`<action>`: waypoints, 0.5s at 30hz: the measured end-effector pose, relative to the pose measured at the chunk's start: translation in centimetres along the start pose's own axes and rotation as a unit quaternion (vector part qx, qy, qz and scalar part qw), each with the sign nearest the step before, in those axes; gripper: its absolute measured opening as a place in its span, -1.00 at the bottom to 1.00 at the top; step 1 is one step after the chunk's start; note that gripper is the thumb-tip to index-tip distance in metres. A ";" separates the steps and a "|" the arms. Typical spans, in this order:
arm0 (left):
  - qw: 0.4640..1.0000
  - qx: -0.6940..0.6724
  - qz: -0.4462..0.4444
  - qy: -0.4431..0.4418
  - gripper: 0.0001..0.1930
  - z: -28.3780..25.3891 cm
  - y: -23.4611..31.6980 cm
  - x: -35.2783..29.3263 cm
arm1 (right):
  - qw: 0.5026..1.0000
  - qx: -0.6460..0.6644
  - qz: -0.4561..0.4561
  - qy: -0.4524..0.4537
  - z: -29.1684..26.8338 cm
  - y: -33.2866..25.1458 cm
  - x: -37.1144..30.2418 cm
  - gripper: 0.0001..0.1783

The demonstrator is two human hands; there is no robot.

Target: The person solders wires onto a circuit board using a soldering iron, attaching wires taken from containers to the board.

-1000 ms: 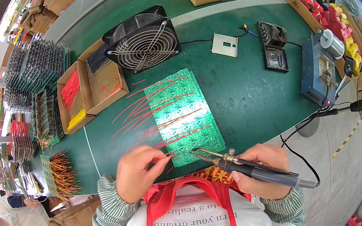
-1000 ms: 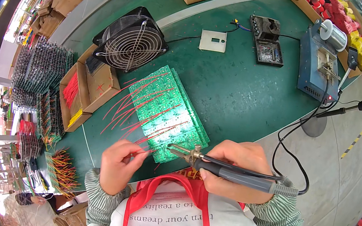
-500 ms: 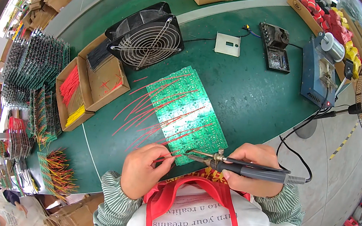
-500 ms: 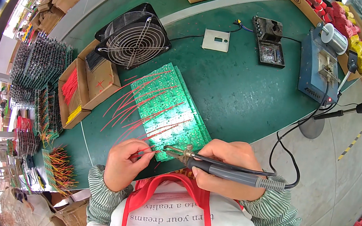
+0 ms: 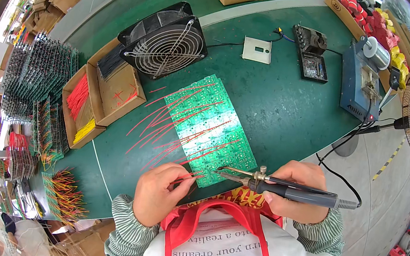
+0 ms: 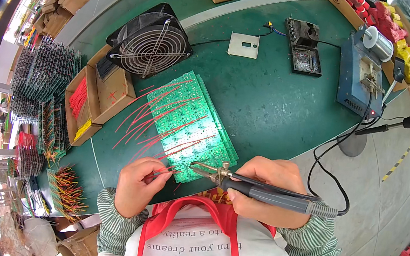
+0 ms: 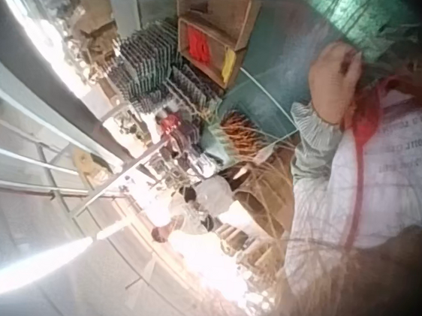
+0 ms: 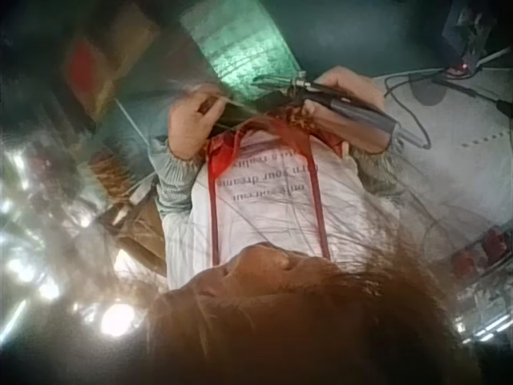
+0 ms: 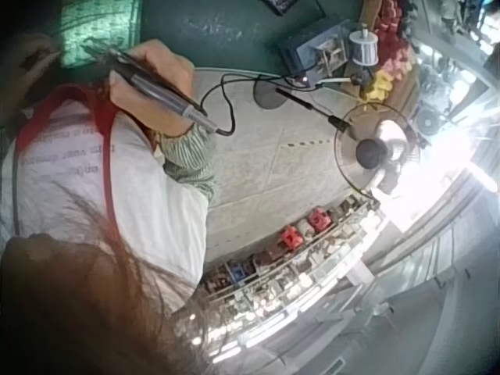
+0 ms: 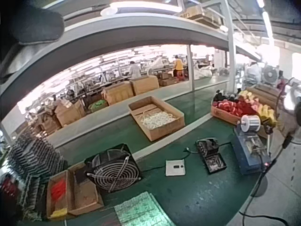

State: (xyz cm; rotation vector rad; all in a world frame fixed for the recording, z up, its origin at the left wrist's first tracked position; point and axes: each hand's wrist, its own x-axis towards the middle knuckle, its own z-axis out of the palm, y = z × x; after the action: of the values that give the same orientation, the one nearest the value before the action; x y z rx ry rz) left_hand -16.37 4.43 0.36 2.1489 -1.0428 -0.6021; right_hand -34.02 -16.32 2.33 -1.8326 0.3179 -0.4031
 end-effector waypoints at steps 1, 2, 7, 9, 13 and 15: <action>1.000 0.014 0.002 0.002 -0.90 -0.1 0.1 0.0 | 1.000 0.004 0.008 0.003 0.0 0.0 -0.2 -0.82; 1.000 0.015 0.003 0.002 -0.90 0.0 0.2 0.0 | 1.000 0.009 0.016 0.006 0.1 0.1 -0.3 -0.83; 1.000 0.004 0.022 -0.001 -0.89 0.8 0.0 0.3 | 1.000 -0.012 0.002 -0.010 0.8 0.4 -0.4 -0.84; 1.000 0.001 0.020 0.003 -0.89 0.9 0.0 0.2 | 1.000 0.001 0.012 -0.016 1.0 0.5 -0.4 -0.85; 0.999 -0.004 0.031 0.010 -0.89 1.2 -0.2 0.2 | 1.000 0.000 0.007 -0.011 1.0 0.5 -0.3 -0.84; 1.000 -0.003 0.030 0.007 -0.89 1.1 -0.3 0.2 | 1.000 0.005 0.014 -0.013 0.9 0.4 -0.2 -0.84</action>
State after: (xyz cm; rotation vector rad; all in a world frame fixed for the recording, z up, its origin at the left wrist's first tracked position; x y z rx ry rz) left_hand -16.83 4.02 -0.64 2.1071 -1.0924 -0.5614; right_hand -33.83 -15.53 1.66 -1.8197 0.3225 -0.3619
